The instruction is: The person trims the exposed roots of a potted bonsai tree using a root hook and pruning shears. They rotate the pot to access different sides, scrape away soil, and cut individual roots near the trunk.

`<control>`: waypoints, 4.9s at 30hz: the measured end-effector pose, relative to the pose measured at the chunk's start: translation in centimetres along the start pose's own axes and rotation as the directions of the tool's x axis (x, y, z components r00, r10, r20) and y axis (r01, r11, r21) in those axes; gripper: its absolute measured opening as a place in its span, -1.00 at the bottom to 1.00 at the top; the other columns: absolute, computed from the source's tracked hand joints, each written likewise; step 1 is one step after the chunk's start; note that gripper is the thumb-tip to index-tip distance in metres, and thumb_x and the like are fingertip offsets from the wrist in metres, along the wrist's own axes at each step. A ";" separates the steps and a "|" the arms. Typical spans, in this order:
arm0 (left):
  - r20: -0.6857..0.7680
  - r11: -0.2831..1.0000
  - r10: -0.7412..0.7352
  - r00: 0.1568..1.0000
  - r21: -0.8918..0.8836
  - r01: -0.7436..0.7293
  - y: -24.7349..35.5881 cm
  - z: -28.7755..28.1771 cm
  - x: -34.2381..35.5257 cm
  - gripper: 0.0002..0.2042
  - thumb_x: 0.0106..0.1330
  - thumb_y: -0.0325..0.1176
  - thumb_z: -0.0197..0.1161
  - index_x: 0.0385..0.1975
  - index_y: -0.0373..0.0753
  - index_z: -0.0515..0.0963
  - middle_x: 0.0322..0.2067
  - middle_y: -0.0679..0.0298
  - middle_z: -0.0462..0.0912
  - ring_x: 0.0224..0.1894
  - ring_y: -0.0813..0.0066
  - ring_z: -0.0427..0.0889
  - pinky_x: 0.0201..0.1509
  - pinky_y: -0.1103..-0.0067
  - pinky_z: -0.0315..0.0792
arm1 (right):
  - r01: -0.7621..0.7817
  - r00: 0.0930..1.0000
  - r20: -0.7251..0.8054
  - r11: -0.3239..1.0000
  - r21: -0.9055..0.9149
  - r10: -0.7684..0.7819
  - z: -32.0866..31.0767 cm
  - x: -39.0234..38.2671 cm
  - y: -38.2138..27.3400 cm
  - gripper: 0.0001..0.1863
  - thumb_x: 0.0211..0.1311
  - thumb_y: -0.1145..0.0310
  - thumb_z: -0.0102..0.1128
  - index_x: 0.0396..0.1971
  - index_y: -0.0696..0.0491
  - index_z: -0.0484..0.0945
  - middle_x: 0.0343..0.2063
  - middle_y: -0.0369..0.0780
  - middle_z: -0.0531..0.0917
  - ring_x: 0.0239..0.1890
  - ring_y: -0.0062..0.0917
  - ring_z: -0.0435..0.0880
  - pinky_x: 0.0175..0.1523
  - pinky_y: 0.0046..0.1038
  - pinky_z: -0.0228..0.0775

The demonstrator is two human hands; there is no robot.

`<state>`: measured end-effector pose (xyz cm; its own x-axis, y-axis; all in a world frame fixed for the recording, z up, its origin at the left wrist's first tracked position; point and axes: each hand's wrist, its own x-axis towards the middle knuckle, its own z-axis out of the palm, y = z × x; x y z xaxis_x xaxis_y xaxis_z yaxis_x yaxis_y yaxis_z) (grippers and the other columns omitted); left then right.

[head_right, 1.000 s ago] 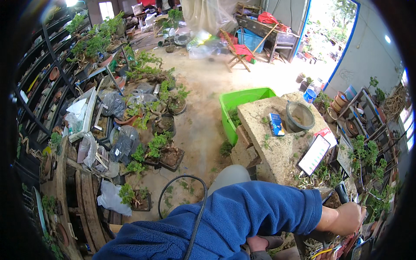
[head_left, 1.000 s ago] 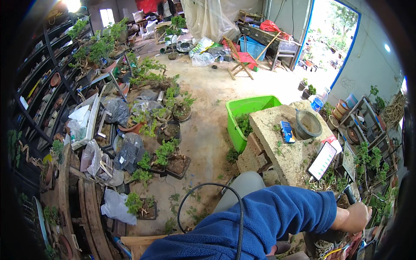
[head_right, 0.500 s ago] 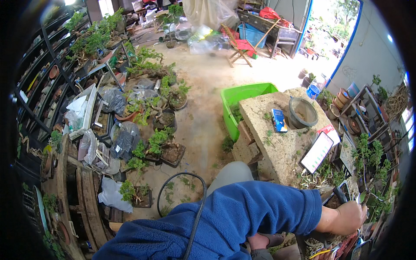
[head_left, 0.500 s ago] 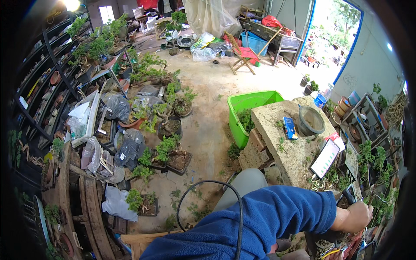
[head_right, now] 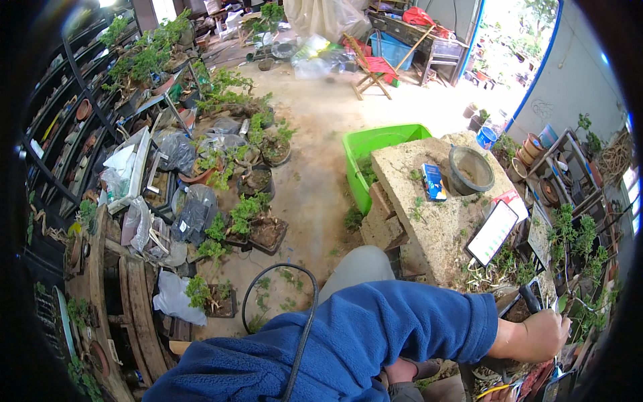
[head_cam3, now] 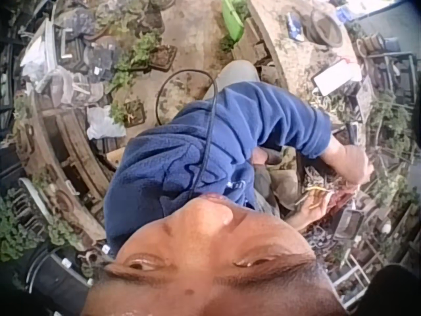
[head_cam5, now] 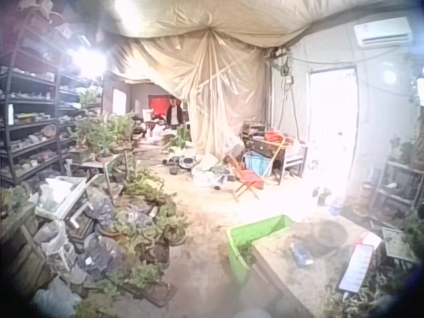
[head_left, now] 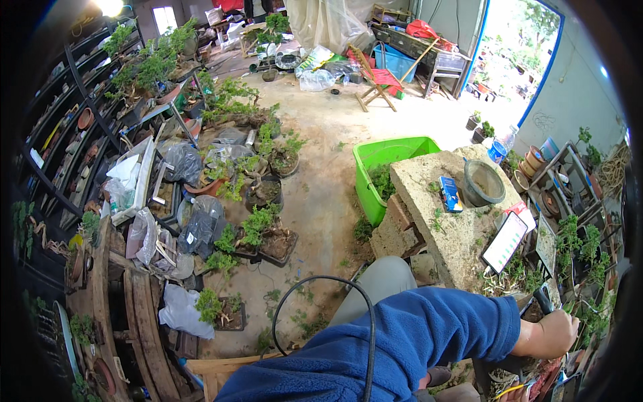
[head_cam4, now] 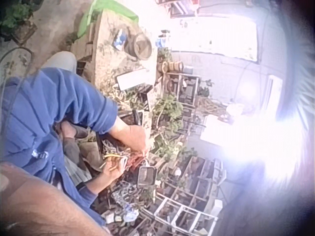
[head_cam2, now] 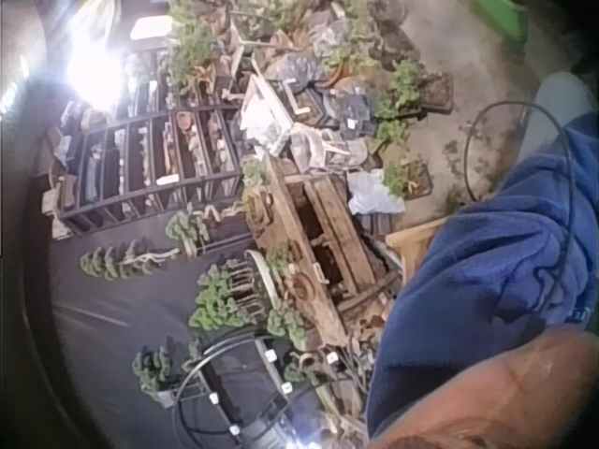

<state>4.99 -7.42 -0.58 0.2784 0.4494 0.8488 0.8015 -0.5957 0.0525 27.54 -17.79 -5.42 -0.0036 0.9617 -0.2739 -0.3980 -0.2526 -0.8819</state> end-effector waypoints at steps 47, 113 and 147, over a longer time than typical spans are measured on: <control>-0.050 0.939 -0.185 0.981 -0.304 0.161 -1.7 -7.6 -0.9 -0.78 0.14 -0.30 0.25 -0.39 -0.37 0.56 -0.40 0.05 0.57 -0.37 0.14 0.63 -0.34 0.29 0.50 | 0.067 0.978 0.205 0.990 -0.126 -0.040 -1.3 -6.2 5.0 -0.59 0.42 0.45 0.19 0.20 0.27 0.45 -0.10 -0.02 0.72 -0.03 -0.30 0.70 0.08 -0.26 0.60; 0.626 -0.328 -0.396 0.672 -0.780 0.533 -7.3 -25.7 -21.7 -0.50 0.60 -0.32 0.06 0.50 -0.24 0.27 0.31 0.09 0.53 0.33 0.23 0.55 0.17 0.37 0.68 | -0.462 0.765 0.580 0.866 0.190 0.281 14.2 -6.3 7.2 -0.52 0.48 0.46 0.13 0.33 0.24 0.34 -0.51 -0.30 0.56 -0.50 -0.66 0.46 -0.39 -0.61 0.32; 0.310 -0.040 -0.920 0.238 -0.680 0.732 -17.4 -41.9 -20.0 -0.50 0.58 -0.38 0.05 0.47 -0.33 0.21 0.14 -0.09 0.64 -0.11 0.01 0.80 -0.51 0.51 0.69 | 0.302 0.850 0.047 0.412 -0.860 -0.524 -11.3 -6.9 -8.6 -0.43 0.39 0.44 0.25 0.37 0.23 0.43 -0.28 -0.36 0.64 -0.31 -0.72 0.54 -0.18 -0.59 0.43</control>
<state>-36.67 -33.98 3.61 -0.5072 0.8618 -0.0097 -0.1879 -0.0996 0.9771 41.32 -23.49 -0.28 0.1622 0.9552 0.2476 0.6240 0.0951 -0.7756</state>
